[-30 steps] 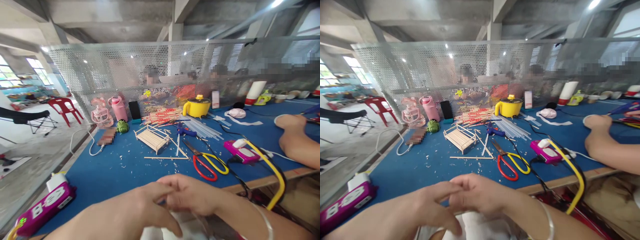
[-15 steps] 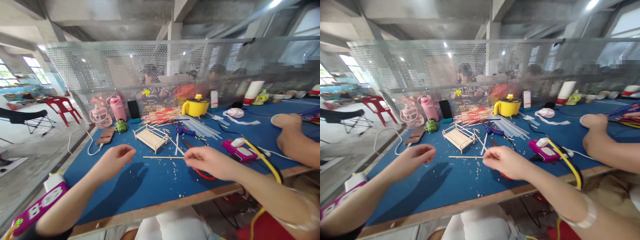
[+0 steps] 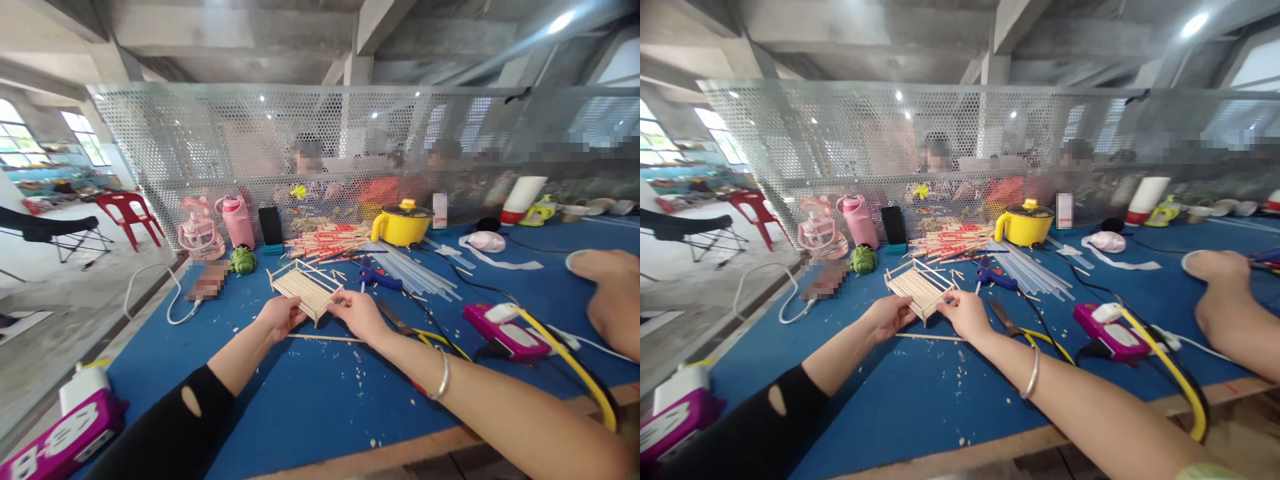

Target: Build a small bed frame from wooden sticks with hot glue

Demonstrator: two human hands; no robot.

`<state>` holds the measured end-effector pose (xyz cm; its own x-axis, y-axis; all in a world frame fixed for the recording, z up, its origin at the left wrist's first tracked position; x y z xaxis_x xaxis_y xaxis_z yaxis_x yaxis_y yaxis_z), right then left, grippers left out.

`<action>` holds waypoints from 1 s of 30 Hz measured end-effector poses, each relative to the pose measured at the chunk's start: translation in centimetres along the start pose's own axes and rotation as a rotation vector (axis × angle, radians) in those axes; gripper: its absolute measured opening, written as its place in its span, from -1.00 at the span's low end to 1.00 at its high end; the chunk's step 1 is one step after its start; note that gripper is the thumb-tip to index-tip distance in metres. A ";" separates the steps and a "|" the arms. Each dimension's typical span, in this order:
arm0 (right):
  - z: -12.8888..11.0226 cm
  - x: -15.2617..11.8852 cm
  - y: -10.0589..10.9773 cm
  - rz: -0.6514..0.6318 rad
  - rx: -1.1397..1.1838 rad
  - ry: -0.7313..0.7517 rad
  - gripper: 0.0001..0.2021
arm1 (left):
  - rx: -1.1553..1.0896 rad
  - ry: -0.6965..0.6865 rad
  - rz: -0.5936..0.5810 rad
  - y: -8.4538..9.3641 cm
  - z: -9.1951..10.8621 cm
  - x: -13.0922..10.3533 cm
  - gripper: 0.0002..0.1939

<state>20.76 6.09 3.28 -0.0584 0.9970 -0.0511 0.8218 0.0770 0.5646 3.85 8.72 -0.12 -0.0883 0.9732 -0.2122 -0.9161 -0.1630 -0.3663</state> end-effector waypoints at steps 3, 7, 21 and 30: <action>-0.4 0.1 -0.6 -0.024 0.044 -0.047 -0.77 | -0.025 -0.017 0.014 0.3 -0.3 0.1 -0.90; -1.2 -2.4 1.4 -0.099 0.064 -0.067 -0.78 | -0.039 -0.040 0.058 1.3 0.1 0.4 -0.90; 0.0 -4.7 1.0 0.045 -0.950 0.309 -0.75 | -0.071 -0.009 0.110 4.4 0.3 -3.3 -0.87; 0.0 -6.2 0.0 0.002 -0.898 0.353 -0.79 | -0.075 -0.057 0.099 4.7 0.6 -2.2 -0.83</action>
<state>21.13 -0.09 3.63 -0.3449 0.9311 0.1185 0.0908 -0.0926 0.9916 -0.50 5.94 -0.85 -0.2008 0.9592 -0.1992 -0.8704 -0.2680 -0.4131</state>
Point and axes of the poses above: each hand's wrist, its own x-axis towards the middle knuckle, its own y-axis out of the back of the hand, z = x × y, the point moved 4 cm from there along x, towards the middle knuckle, and after that the axes turned 15 degrees about -y, right-handed, at the moved point
